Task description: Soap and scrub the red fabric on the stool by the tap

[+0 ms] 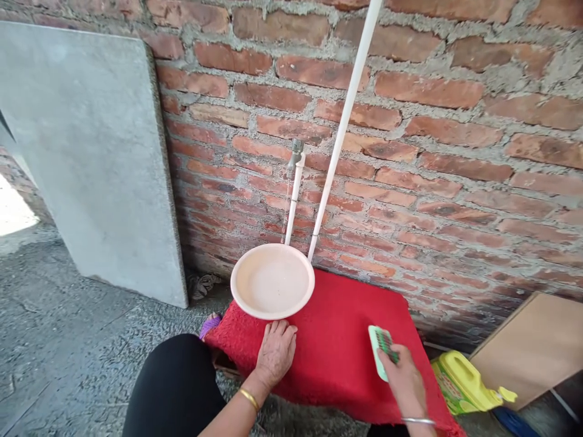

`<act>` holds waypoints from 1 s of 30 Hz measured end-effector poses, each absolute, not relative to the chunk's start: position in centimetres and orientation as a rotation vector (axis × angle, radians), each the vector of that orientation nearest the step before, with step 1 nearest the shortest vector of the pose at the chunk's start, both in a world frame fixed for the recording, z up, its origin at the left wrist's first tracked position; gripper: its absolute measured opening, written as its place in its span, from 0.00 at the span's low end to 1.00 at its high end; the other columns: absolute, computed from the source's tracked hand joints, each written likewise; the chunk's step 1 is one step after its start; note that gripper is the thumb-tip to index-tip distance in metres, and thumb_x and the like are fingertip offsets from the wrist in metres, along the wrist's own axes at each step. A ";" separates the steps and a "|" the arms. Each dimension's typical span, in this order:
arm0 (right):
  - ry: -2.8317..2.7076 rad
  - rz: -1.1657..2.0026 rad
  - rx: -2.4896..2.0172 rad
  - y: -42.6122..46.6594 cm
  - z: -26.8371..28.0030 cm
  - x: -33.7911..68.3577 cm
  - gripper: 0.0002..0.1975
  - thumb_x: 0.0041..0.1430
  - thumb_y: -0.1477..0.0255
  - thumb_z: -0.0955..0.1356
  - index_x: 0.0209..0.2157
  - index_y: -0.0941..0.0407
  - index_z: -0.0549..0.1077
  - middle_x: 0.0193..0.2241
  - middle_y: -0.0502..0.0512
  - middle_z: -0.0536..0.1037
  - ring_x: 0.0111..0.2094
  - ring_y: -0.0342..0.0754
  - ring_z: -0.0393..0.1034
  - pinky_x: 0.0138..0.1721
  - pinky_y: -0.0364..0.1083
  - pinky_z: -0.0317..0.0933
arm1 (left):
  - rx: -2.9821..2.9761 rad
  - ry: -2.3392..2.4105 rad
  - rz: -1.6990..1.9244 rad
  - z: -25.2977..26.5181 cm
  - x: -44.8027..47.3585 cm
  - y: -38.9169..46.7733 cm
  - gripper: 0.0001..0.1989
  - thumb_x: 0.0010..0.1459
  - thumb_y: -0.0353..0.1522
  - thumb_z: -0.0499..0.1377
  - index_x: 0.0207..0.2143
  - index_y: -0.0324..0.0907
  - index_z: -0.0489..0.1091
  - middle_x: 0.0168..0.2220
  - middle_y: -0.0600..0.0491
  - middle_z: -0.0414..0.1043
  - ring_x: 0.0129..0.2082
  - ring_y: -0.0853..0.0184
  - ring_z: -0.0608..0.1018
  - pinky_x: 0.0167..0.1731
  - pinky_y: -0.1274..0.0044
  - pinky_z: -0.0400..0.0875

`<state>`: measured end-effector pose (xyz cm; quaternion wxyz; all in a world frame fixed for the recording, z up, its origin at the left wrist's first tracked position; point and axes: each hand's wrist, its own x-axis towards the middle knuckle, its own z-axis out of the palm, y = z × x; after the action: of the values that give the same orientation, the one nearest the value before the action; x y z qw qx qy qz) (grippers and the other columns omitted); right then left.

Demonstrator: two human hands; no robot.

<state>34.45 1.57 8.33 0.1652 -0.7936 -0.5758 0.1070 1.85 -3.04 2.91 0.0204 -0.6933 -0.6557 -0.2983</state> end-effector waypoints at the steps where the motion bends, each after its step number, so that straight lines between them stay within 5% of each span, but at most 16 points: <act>1: -1.716 0.364 -2.225 2.0 8.9 32.0 0.16 0.59 0.57 0.61 0.42 0.53 0.68 0.38 0.58 0.80 0.37 0.52 0.77 0.33 0.46 0.66 | -2.143 -2.040 -0.937 3.0 1.9 -3.0 0.12 0.65 0.28 0.50 0.43 0.47 0.72 0.40 0.52 0.72 0.43 0.61 0.71 0.44 0.67 0.65; 14: -2.081 0.272 -1.990 5.8 7.9 11.9 0.16 0.59 0.67 0.66 0.48 0.55 0.68 0.47 0.62 0.74 0.50 0.56 0.69 0.46 0.49 0.61 | -2.099 -1.968 -1.059 2.7 1.4 -2.9 0.14 0.60 0.24 0.51 0.41 0.46 0.72 0.39 0.51 0.73 0.42 0.61 0.73 0.43 0.68 0.68; 30: -1.722 0.052 -2.500 3.5 8.9 33.3 0.18 0.60 0.61 0.65 0.49 0.53 0.68 0.50 0.61 0.73 0.50 0.57 0.70 0.48 0.52 0.62 | -2.125 -1.884 -0.988 1.5 0.9 -2.7 0.12 0.62 0.25 0.52 0.42 0.47 0.72 0.39 0.53 0.74 0.43 0.61 0.74 0.42 0.69 0.67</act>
<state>33.27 3.48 8.90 0.0525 -0.8223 -0.5664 0.0172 0.94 -2.66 1.49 0.0673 -0.7050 -0.6253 -0.3278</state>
